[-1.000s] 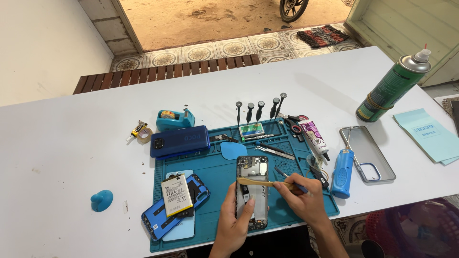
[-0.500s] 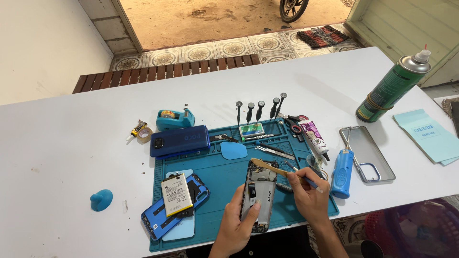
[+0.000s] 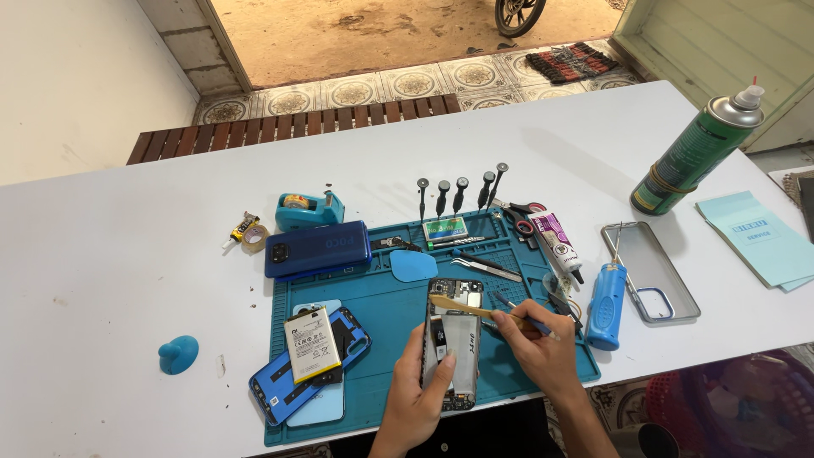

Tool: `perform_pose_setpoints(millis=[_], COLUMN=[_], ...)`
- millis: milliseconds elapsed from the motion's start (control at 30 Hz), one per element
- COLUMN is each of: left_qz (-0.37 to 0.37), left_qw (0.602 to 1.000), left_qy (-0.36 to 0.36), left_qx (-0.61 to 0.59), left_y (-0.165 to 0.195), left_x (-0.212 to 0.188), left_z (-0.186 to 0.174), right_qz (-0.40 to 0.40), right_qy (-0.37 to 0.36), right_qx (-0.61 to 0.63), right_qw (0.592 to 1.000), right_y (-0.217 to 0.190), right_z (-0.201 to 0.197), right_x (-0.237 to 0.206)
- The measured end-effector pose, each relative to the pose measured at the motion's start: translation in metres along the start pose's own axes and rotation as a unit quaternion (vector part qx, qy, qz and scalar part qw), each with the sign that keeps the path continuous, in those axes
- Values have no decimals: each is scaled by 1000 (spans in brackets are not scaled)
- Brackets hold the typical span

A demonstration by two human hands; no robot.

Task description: The person repairs a smartphone at a workbench. They hold the opened phone, use a screwdriver and a pry tool to work on the internal components, remove the battery and set it on the mat, then brush the empty phone chassis with a wooden-handled brush.

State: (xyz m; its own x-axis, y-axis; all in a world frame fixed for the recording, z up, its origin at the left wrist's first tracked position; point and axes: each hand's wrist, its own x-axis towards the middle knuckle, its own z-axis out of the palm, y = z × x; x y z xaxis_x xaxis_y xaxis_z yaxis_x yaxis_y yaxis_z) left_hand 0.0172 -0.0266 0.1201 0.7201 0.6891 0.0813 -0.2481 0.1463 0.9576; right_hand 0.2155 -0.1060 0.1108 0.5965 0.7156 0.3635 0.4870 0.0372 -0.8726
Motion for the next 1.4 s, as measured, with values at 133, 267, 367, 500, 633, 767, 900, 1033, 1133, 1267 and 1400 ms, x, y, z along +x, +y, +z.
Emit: perform_pose_setpoints(millis=[133,267,367,500,633,767,900,1033,1133,1267,1400], left_qz=[11,55,8,-38,25,29,25,32,32,22,5], left_qw=[1000,997,999,998,998,997,997,997,997,999,999], left_qy=[23,49,36,25,1,-10,-12,-9,-1,13,30], left_qx=[-15,-9,-34,-47,54,66,66,70,67,45,-15], left_y=[-6,-7,-3,4,5,2,0,-1,-1,0,-1], left_x=[0,0,0,0,-2,-3,-4,-5,-4,-2,-2], left_z=[-1,-1,-1,1,1,1,-1,-1,-1,-1,-1], right_qz=[5,15,30,17,10,19,18,16,-12,3,9], right_qy=[-16,-44,-51,-18,30,61,89,92,73,57,65], right_qx=[-10,-20,-1,-6,10,41,47,54,51,25,13], right_qw=[1000,999,998,1000,999,997,995,994,996,998,998], right_y=[-2,-2,-2,0,3,4,5,6,6,4,0], right_z=[0,0,1,1,0,0,0,-1,-1,1,2], right_x=[1,1,1,-1,-2,-2,-3,-3,-3,-3,0])
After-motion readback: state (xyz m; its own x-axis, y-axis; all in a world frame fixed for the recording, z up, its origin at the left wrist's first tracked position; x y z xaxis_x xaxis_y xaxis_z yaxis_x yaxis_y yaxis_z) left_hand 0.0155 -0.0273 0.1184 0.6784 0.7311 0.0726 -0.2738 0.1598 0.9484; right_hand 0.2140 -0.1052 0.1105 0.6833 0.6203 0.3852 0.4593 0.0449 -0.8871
